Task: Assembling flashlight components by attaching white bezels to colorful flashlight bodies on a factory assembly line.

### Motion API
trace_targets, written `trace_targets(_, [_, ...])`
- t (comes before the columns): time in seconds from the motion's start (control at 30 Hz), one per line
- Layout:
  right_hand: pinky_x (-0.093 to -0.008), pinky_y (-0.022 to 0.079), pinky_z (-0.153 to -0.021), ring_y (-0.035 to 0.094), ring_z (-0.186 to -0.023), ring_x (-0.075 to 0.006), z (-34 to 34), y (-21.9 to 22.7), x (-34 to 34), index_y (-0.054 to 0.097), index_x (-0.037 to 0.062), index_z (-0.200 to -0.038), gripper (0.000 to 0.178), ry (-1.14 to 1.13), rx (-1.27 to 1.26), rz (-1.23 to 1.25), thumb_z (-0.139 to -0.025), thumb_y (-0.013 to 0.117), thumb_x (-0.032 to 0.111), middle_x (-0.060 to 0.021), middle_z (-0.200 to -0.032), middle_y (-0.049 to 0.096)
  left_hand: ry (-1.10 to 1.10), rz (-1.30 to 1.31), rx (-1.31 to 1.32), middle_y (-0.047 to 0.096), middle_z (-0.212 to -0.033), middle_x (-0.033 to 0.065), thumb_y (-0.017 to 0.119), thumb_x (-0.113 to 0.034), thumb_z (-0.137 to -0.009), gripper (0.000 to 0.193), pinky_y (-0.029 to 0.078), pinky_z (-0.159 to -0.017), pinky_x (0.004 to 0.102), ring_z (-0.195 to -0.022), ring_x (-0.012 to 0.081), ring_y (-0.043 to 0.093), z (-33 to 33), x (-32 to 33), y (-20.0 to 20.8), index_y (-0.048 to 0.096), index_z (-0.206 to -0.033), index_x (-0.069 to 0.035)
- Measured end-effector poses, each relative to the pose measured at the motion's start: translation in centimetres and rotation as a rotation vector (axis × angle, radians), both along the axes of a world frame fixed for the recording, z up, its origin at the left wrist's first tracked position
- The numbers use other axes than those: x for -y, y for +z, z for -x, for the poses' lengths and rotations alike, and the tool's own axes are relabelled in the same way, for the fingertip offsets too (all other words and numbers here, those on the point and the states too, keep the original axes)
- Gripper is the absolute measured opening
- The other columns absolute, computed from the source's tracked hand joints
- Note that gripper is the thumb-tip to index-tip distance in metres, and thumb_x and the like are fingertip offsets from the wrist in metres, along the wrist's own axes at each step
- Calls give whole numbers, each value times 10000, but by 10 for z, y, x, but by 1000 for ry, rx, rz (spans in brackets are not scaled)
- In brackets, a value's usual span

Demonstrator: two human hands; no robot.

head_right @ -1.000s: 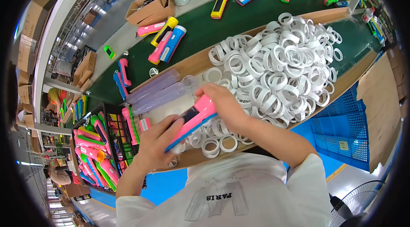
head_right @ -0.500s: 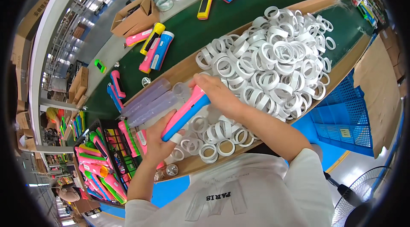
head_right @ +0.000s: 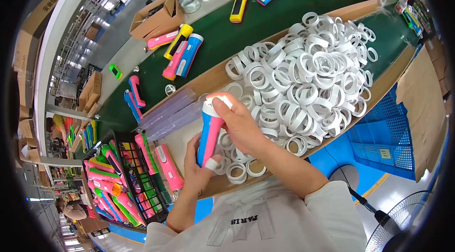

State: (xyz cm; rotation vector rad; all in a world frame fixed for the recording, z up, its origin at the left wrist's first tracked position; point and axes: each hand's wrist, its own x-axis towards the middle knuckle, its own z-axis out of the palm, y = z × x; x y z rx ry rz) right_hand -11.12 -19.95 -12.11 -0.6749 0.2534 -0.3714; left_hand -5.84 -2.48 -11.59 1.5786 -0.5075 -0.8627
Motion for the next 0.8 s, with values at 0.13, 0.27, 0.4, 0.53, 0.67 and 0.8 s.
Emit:
trace_targets(0.13, [-408, 495, -918, 580, -1093, -265, 5, 9, -7, 469, 57, -1242, 452, 131, 132, -125, -941, 554, 384, -125, -1153, 578, -195, 433, -996, 634, -970, 237, 592, -535, -855, 714, 504, -506, 343, -604, 305, 620, -4, -26, -14, 421, -1315, -16])
trace_targets(0.27, [-439, 512, -915, 581, -1105, -285, 7, 7, -18, 450, 62, -1251, 483, 91, 102, -28, -898, 635, 336, -136, -1151, 583, -1, 145, 109, 617, -1064, 197, 637, -466, -864, 741, 504, -727, 292, -872, 247, 634, 14, -21, -16, 342, -1380, -23])
trace_targets(0.4, [-449, 514, -919, 592, -1089, -291, 7, 13, -22, 478, 66, -1184, 435, 61, 72, -29, -870, 677, 292, -128, -1111, 602, -65, -80, 137, 586, -966, 111, 740, -156, -781, 676, 493, -696, 269, -803, 158, 605, 20, -19, -7, 364, -1331, -37])
trace_targets(0.53, [-434, 526, -887, 607, -1064, -289, 7, 19, -25, 502, 61, -1107, 380, 96, 137, -162, -851, 688, 271, -138, -1062, 619, -210, 429, -1082, 559, -873, 100, 731, -173, -758, 604, 432, -468, 276, -614, 150, 551, 23, -25, -1, 416, -1260, -57])
trace_targets(0.67, [-403, 528, -860, 622, -1027, -284, 5, 16, -17, 504, 50, -1092, 337, 121, 18, -66, -860, 659, 240, -151, -1044, 622, -136, 162, -789, 554, -837, 100, 685, -150, -777, 563, 426, -481, 268, -578, 154, 532, 20, -16, 13, 412, -1259, -47])
trace_targets(0.8, [-318, 506, -817, 616, -981, -225, -18, 5, -6, 476, 27, -1183, 391, 15, -68, 119, -887, 631, 228, -146, -1073, 602, -132, 36, -466, 576, -871, 92, 687, -106, -779, 570, 473, -540, 295, -603, 161, 566, -11, -3, 6, 432, -1286, -50])
